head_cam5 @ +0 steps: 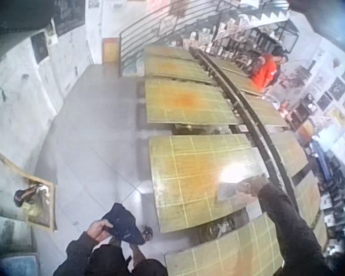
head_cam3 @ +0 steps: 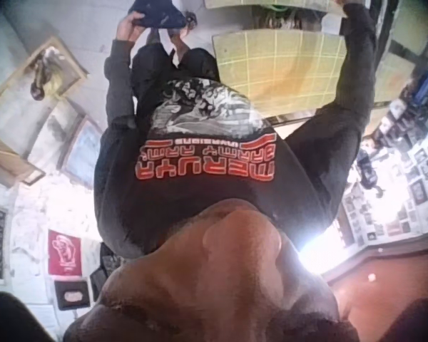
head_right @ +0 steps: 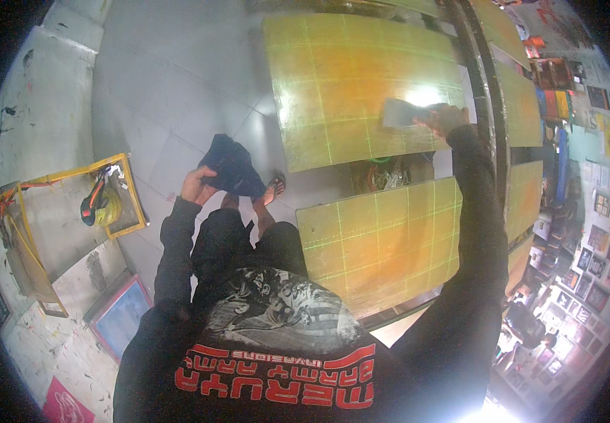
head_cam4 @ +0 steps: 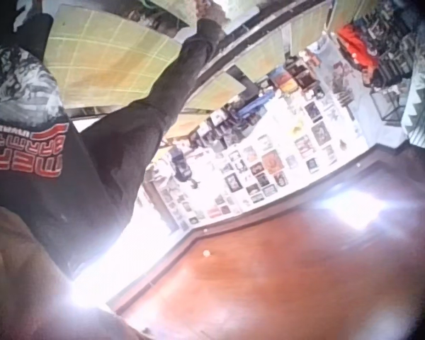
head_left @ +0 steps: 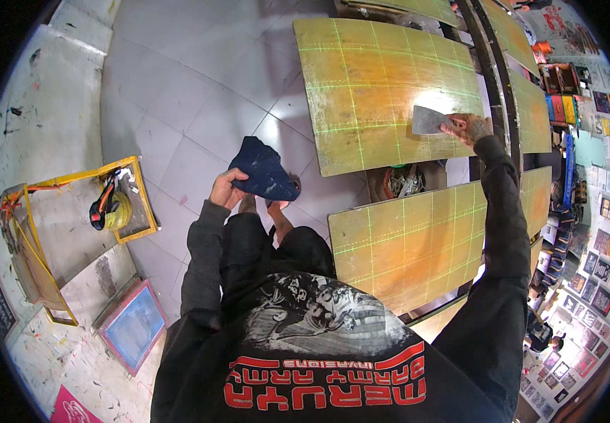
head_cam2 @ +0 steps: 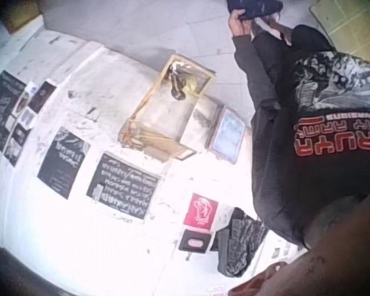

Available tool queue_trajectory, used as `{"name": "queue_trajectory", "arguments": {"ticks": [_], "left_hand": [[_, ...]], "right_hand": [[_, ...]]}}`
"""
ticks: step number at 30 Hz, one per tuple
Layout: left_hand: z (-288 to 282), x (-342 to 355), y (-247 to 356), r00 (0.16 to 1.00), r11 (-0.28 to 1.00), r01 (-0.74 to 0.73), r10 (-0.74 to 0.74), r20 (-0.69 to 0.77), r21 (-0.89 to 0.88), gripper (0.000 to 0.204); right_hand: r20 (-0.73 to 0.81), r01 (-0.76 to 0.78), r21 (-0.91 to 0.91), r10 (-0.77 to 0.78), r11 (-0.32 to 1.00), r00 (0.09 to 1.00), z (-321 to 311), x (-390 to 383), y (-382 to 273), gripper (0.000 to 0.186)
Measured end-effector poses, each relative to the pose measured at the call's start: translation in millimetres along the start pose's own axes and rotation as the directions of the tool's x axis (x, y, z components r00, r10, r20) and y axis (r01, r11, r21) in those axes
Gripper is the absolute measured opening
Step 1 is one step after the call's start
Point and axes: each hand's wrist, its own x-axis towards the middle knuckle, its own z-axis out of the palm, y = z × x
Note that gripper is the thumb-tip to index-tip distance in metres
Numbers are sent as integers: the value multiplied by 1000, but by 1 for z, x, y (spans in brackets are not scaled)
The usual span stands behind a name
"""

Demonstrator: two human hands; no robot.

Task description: The person cleans screen printing platens using a scraper and a spray bottle, while holding a small piece of dark fabric.

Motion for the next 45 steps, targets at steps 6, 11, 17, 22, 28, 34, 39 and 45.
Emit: {"name": "queue_trajectory", "arguments": {"ticks": [6, 11, 17, 22, 28, 34, 39, 45], "left_hand": [[-4, 25, -15, 998, 999, 11, -13, 58, 43, 27], [-13, 38, -28, 995, 996, 84, -84, 47, -13, 22], [13, 37, -39, 994, 981, -75, 60, 86, 177, 6], [18, 48, -38, 999, 898, 30, -39, 11, 438, 5], [-10, 70, -46, 908, 948, 296, -318, 272, 120, 7], [-36, 52, -30, 935, 955, 195, -250, 253, 222, 10], [-59, 40, 2, 913, 937, 348, -348, 213, 36, 7], [-35, 7, 41, 936, 943, 324, -308, 168, -77, 42]], "right_hand": [[-63, 19, 124, -11, 992, 998, -15, 40, -3, 51], [-30, 119, 44, -118, 992, 993, -37, 51, -24, 49], [-59, 226, 65, -222, 972, 973, -38, 40, -76, 41], [69, 187, 103, -195, 977, 978, -44, 3, -134, 38], [-44, 306, 51, -304, 951, 952, -38, -53, -227, 37], [-358, 390, 284, -280, 876, 891, -53, -129, -294, 35], [-521, 303, 615, 86, 728, 849, -51, -180, -335, 28], [-81, 92, 996, 300, -21, 951, -48, -207, -383, 21]]}}
